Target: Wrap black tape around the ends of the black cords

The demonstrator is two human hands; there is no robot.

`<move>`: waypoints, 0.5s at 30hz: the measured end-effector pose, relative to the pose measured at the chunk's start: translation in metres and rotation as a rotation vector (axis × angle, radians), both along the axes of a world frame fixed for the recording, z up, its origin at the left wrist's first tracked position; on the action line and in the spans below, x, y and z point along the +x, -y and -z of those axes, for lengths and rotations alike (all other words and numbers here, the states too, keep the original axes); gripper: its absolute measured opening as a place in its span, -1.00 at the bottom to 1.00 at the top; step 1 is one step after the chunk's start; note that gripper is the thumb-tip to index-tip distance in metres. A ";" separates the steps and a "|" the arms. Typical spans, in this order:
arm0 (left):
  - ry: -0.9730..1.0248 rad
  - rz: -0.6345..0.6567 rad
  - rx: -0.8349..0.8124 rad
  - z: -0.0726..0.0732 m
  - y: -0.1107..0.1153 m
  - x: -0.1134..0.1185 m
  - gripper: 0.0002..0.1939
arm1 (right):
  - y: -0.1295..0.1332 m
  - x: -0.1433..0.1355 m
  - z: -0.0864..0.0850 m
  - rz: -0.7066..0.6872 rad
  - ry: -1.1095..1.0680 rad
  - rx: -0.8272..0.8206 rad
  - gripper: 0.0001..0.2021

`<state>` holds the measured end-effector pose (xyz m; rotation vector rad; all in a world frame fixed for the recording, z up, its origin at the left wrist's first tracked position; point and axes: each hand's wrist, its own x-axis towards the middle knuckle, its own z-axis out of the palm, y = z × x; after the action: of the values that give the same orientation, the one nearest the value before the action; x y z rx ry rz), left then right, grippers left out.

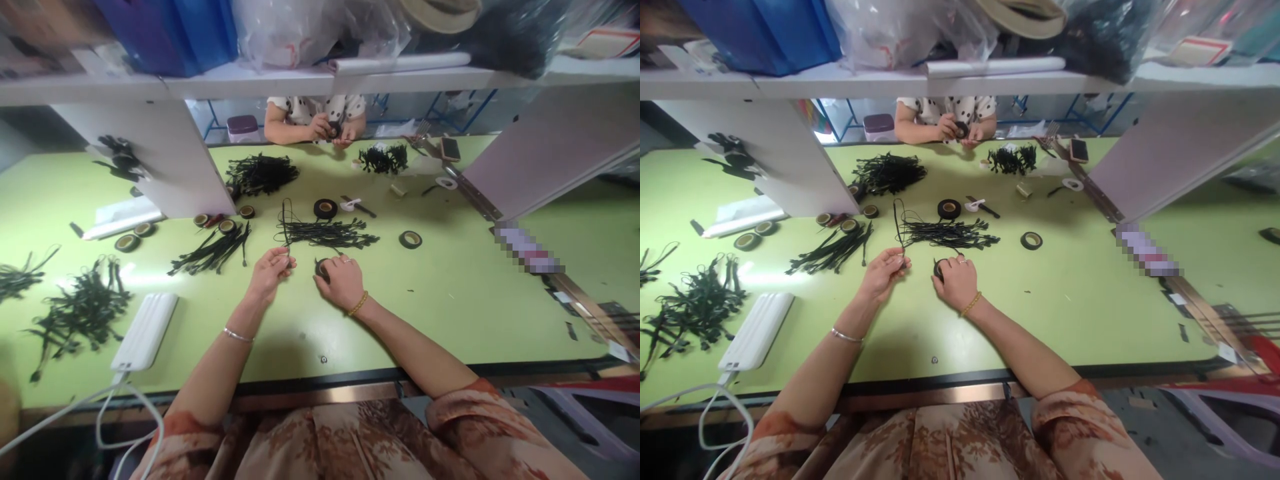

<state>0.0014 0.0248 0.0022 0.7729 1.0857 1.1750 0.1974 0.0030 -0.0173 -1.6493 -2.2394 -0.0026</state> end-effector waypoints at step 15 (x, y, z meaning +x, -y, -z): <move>0.005 0.058 -0.121 0.014 0.004 0.014 -0.77 | 0.005 -0.002 -0.007 -0.233 -0.753 -0.121 -0.92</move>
<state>0.0154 0.0209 -0.0114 0.7026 1.1121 1.0521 0.1950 -0.0018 -0.0104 -1.1486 -1.8305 0.7008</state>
